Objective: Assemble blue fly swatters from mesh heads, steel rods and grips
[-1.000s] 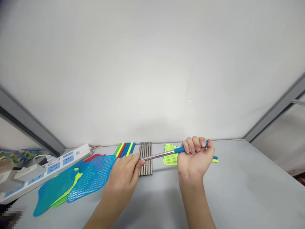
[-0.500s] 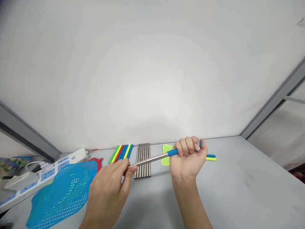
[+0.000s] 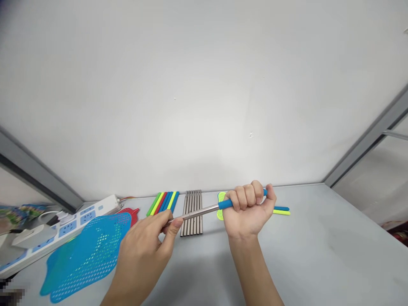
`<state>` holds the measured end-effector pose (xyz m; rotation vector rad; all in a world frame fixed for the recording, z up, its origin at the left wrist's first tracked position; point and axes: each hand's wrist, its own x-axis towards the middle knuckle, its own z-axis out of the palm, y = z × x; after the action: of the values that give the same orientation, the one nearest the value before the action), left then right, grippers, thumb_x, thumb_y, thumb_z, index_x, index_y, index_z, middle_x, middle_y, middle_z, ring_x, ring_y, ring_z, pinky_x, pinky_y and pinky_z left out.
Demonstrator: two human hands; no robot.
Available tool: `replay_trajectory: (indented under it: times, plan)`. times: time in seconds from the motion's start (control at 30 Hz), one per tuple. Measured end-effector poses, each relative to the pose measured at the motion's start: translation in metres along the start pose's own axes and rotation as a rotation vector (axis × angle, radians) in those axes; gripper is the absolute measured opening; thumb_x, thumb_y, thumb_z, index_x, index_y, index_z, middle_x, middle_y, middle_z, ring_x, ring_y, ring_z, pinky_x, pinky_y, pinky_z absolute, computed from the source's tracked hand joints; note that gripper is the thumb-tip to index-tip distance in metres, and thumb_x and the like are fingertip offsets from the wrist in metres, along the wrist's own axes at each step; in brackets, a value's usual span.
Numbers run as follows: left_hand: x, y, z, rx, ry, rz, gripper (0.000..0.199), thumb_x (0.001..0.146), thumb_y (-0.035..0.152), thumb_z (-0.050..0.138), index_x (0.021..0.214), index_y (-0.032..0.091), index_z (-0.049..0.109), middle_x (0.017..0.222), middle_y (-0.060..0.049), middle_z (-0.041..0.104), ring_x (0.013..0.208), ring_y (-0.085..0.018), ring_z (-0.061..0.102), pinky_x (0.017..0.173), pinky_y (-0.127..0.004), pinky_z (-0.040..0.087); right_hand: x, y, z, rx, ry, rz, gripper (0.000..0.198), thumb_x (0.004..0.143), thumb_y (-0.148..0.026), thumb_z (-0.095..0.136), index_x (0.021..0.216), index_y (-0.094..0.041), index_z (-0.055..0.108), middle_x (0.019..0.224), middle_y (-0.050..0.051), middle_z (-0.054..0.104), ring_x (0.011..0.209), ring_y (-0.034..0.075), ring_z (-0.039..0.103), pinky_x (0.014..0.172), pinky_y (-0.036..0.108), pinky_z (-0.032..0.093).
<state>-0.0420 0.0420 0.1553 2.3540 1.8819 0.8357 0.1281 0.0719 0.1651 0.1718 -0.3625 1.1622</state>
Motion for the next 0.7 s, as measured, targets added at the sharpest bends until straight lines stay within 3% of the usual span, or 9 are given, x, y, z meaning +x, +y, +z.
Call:
replay_trajectory:
  times: [0.43,0.7]
  plan:
    - [0.0015,0.0064,0.0018,-0.082,-0.076,-0.081,0.033,0.078,0.042,0.037,0.054,0.019,0.036,0.050,0.003,0.048,0.054,-0.013,0.047,0.050,-0.025,0.028,-0.0003,0.0028,0.0012,-0.051,-0.069,0.010,0.037,0.077,-0.033,0.035,0.049,-0.018,0.016,0.037,-0.008,0.009,0.032,0.007,0.007,0.028,0.020,0.014]
    - [-0.0016,0.0071,0.0050,-0.010,-0.018,-0.101,0.032,0.076,0.043,0.038,0.054,0.020,0.038,0.051,0.003,0.050,0.053,-0.014,0.047,0.051,-0.026,0.027,0.0002,0.0076,-0.0031,-0.007,-0.090,0.058,0.037,0.078,-0.034,0.034,0.048,-0.018,0.018,0.037,-0.008,0.009,0.032,0.006,0.008,0.028,0.019,0.015]
